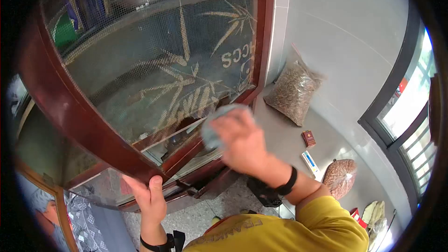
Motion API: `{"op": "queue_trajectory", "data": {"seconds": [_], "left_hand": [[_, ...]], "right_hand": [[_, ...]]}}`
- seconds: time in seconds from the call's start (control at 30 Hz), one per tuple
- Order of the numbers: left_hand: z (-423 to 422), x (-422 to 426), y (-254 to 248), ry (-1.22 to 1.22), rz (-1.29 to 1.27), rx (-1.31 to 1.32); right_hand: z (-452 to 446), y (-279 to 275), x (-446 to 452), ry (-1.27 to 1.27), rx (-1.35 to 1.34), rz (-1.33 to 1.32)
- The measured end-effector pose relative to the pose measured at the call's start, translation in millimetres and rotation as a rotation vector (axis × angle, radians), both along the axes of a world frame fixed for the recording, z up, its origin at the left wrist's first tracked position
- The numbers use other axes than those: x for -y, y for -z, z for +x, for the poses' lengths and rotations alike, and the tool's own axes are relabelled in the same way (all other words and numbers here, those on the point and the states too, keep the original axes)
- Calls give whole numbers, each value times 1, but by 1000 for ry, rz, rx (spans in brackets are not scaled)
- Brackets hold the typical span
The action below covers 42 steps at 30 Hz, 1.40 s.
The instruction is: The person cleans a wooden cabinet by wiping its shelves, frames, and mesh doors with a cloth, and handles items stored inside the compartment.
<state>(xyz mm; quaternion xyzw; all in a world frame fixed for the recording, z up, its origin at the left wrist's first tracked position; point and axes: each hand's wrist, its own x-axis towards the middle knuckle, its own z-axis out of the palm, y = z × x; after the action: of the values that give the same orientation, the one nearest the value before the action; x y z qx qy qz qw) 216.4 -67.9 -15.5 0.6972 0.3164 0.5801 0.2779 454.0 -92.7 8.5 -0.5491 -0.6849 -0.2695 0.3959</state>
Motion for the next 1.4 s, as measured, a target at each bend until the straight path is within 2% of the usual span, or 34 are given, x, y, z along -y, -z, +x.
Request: {"op": "queue_trajectory", "data": {"seconds": [0.07, 0.13, 0.2, 0.3, 0.4, 0.53, 0.6, 0.73, 0.77, 0.83, 1.0, 1.1, 1.2, 1.3, 1.4], "left_hand": [[0, -1, 0, 0, -53, 15], [3, -2, -3, 28, -71, 48], [2, -4, -4, 50, -82, 79], [-5, -7, -3, 91, -102, 45], [-3, -3, -5, 102, -119, 57], [-1, 2, 1, 34, -49, 4], [1, 5, -1, 11, -74, 3], [0, 1, 2, -33, -91, -3], [0, 0, 2, -24, -59, -14], [-3, -3, 4, 23, -40, -10], [-1, -1, 8, -29, -69, -4], [1, 0, 11, -36, -24, 22], [0, 3, 8, -15, -89, 7], [4, 6, 5, -30, -61, 111], [-7, 4, 8, 27, -38, -8]], "right_hand": [[-44, -1, 10, -149, -1, -109], [-81, 6, 11, -289, -21, 14], [-84, 10, 10, -270, -52, 14], [-36, 1, 6, -89, 4, -105], [32, -7, -5, 217, -22, -83], [58, -8, -5, 265, -15, -33], [32, -4, -2, 134, 58, -16], [-42, 1, 12, -245, -70, -75], [-37, 0, 12, -236, -71, -68], [-24, -2, 14, -194, -93, -151], [65, -7, -3, 259, -24, -87], [91, -16, -7, 293, 109, -118], [102, -21, -6, 357, 159, -229], [101, -23, -9, 418, 287, -250], [100, -26, -10, 469, 410, -290]]}}
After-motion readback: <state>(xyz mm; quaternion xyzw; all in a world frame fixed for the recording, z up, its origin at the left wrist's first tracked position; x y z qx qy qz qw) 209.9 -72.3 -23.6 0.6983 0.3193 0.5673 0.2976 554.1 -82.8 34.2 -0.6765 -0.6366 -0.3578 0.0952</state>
